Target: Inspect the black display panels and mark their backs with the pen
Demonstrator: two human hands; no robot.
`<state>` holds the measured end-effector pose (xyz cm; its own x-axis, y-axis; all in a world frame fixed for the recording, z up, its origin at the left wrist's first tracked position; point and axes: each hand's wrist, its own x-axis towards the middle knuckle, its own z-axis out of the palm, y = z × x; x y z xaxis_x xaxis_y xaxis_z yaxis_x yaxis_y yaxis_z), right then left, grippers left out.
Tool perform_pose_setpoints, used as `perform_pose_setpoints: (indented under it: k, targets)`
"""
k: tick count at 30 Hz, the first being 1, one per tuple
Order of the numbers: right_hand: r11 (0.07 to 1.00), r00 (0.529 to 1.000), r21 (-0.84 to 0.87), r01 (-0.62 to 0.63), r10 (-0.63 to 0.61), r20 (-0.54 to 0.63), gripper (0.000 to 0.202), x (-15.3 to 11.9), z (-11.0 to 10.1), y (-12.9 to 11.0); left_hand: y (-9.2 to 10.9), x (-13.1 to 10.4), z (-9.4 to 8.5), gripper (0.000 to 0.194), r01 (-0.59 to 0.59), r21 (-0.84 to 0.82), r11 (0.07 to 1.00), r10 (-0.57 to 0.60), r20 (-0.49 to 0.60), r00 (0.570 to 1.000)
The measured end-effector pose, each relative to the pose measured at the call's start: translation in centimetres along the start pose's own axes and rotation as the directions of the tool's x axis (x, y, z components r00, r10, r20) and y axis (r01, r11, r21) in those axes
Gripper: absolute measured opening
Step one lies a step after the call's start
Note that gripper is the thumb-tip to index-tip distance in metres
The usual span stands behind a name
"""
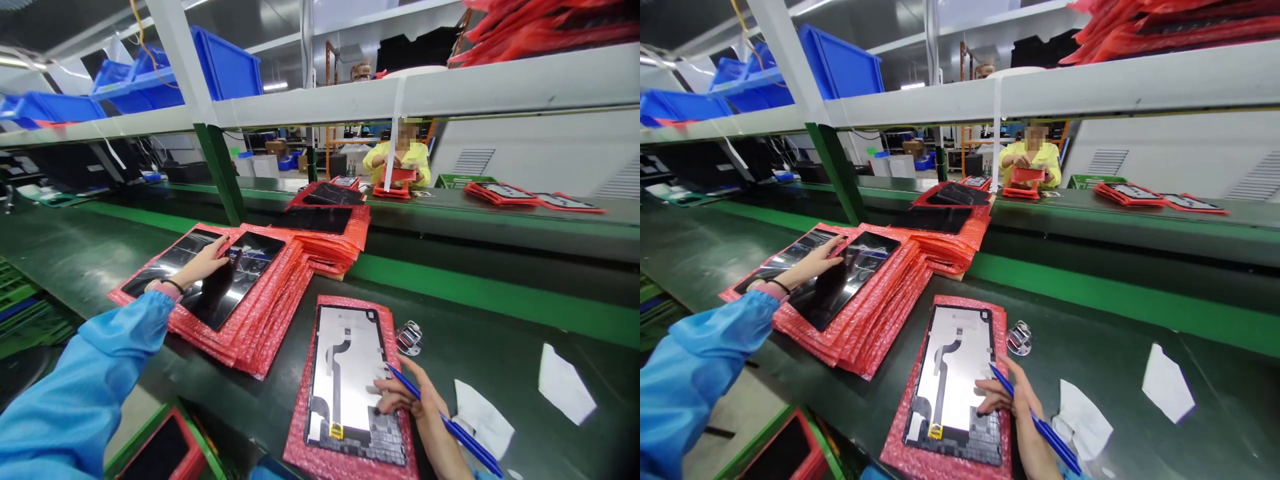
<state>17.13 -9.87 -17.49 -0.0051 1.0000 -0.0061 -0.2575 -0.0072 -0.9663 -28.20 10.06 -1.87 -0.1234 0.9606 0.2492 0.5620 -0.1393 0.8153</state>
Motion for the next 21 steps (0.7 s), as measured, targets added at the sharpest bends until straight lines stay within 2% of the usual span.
perform_pose_setpoints:
  k: [2, 4, 5, 6, 7, 8, 9, 11, 13, 14, 16, 21]
  targets:
    - [1.0, 1.0, 0.016, 0.01, -0.011, 0.011, 0.045, 0.0, 0.3, -0.3, 1.6, -1.6, 1.5, 0.073, -0.073, 0.058, 0.996, 0.076, -0.043, 0.996]
    - [0.999, 1.0, -0.032, 0.007, -0.007, 0.003, 0.035, 0.0, 0.7, -1.0, 3.5, -4.3, 3.6, 0.073, -0.15, 0.081, 0.985, 0.156, -0.068, 0.985]
    - [0.997, 1.0, -0.081, 0.003, -0.004, -0.01, 0.031, 0.0, 0.9, -1.4, 4.4, -6.0, 4.8, 0.069, -0.208, 0.069, 0.976, 0.213, -0.071, 0.975]
    - [0.989, 1.0, -0.145, 0.002, -0.007, -0.031, 0.028, 0.1, 1.1, -1.7, 5.2, -7.8, 6.2, 0.062, -0.237, -0.007, 0.971, 0.237, -0.026, 0.971]
    - [0.973, 0.998, -0.23, 0.014, -0.027, -0.053, 0.027, 0.1, 1.2, -2.0, 5.8, -9.6, 7.6, 0.052, -0.2, -0.144, 0.969, 0.211, 0.066, 0.975]
    - [0.946, 0.996, -0.321, 0.037, -0.063, -0.07, 0.026, 0.2, 1.3, -2.1, 6.1, -11.4, 9.1, 0.045, -0.078, -0.287, 0.955, 0.14, 0.204, 0.969]
    - [0.911, 0.991, -0.409, 0.062, -0.105, -0.083, 0.026, 0.2, 1.3, -2.1, 6.3, -13.1, 10.6, 0.041, 0.094, -0.382, 0.919, 0.048, 0.344, 0.938]
    - [0.836, 0.98, -0.54, 0.1, -0.176, -0.091, 0.033, 0.3, 1.4, -1.9, 6.1, -15.7, 13.1, 0.044, 0.427, -0.402, 0.81, -0.155, 0.554, 0.818]
    - [0.791, 0.974, -0.601, 0.116, -0.208, -0.087, 0.041, 0.4, 1.5, -1.5, 5.7, -17.2, 15.1, 0.045, 0.638, -0.378, 0.671, -0.313, 0.636, 0.706]
    - [0.778, 0.973, -0.617, 0.12, -0.215, -0.082, 0.042, 0.4, 1.6, -1.2, 5.4, -17.6, 15.7, 0.043, 0.691, -0.376, 0.617, -0.361, 0.645, 0.673]
    - [0.744, 0.973, -0.655, 0.132, -0.224, -0.059, 0.042, 0.3, 1.9, -0.9, 5.2, -17.9, 16.5, 0.04, 0.732, -0.389, 0.559, -0.4, 0.647, 0.649]
    - [0.69, 0.979, -0.71, 0.14, -0.205, -0.006, 0.036, 0.4, 2.6, -0.8, 4.9, -17.7, 17.0, 0.039, 0.73, -0.42, 0.539, -0.396, 0.638, 0.66]
